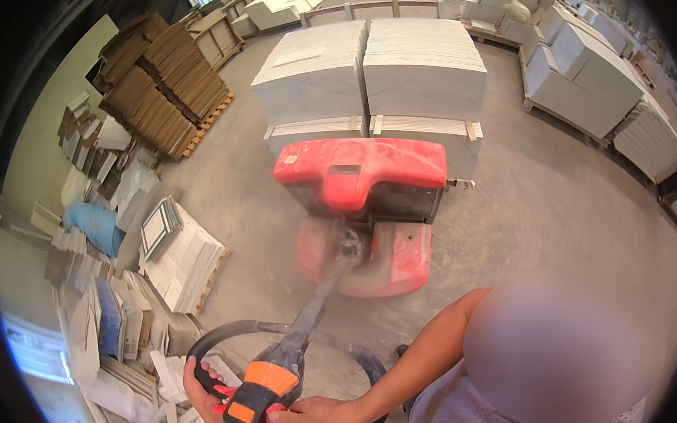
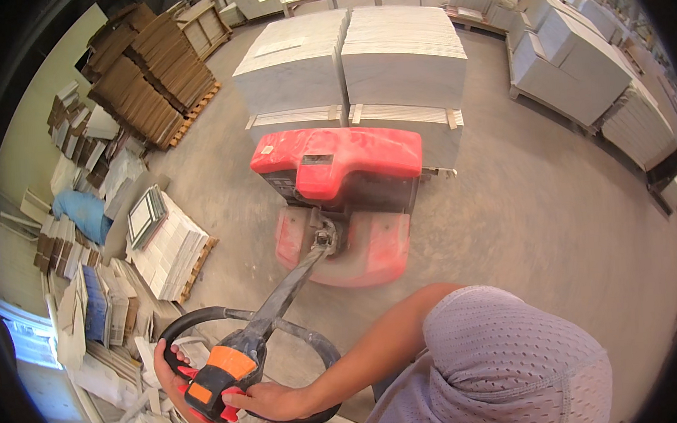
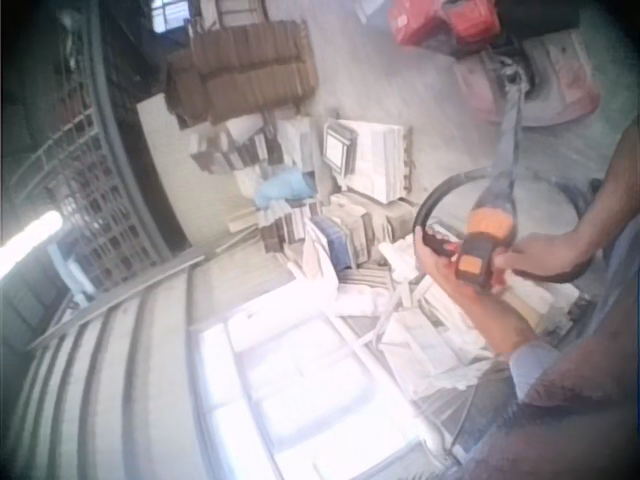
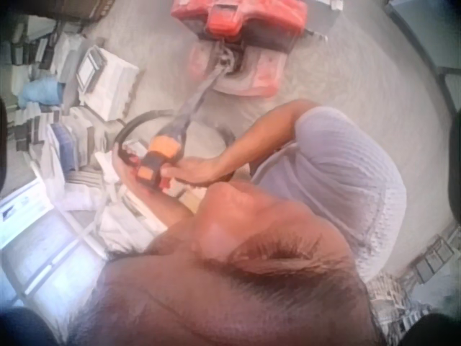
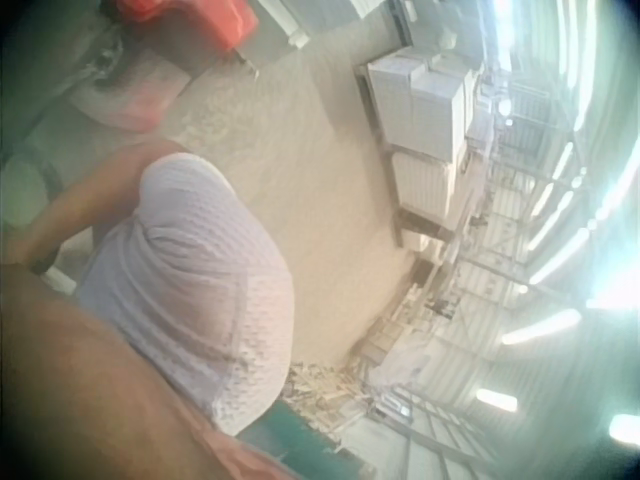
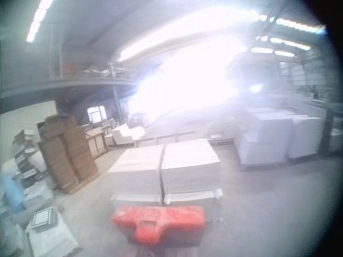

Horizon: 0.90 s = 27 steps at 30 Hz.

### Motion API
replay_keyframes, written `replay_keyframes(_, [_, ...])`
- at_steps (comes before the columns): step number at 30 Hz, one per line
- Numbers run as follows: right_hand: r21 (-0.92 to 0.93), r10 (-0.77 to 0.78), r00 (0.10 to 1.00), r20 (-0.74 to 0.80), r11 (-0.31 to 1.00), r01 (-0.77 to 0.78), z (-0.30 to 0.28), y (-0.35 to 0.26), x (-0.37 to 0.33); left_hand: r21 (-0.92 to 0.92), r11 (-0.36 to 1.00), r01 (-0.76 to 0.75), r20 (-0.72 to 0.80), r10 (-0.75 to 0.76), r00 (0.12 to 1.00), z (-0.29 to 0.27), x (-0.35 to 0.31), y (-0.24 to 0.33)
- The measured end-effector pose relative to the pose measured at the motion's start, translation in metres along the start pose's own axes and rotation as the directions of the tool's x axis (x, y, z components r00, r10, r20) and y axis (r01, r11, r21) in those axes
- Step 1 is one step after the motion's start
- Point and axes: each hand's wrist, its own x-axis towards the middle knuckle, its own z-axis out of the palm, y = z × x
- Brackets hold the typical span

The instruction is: The person operates a red manual pallet jack in a warehouse, moving it forward and backward between stacks of white foam blocks and wooden pallets. The person steers the jack around obstacles and positions it near different stacks throughout the clip.

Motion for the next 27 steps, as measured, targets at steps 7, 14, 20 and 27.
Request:
replay_keyframes(7, [0.032,-0.036,0.989,-0.146,0.999,0.041,-0.025,-0.028,0.052,0.097,0.983,0.153,0.186,-0.169,0.968,0.022,0.122,0.034])
replay_keyframes(14, [0.021,-0.088,0.977,-0.192,0.995,0.094,-0.072,-0.054,0.075,0.125,0.981,0.15,0.292,-0.18,0.939,0.071,0.219,0.032])
replay_keyframes(20, [0.046,-0.171,0.916,-0.363,0.978,0.201,-0.058,-0.037,0.102,0.235,0.963,0.134,0.35,-0.212,0.912,0.065,0.25,0.026])
replay_keyframes(27, [-0.133,-0.183,0.902,-0.391,0.981,0.141,-0.129,-0.08,0.111,0.211,0.97,0.124,0.365,-0.195,0.91,0.144,0.296,0.024])
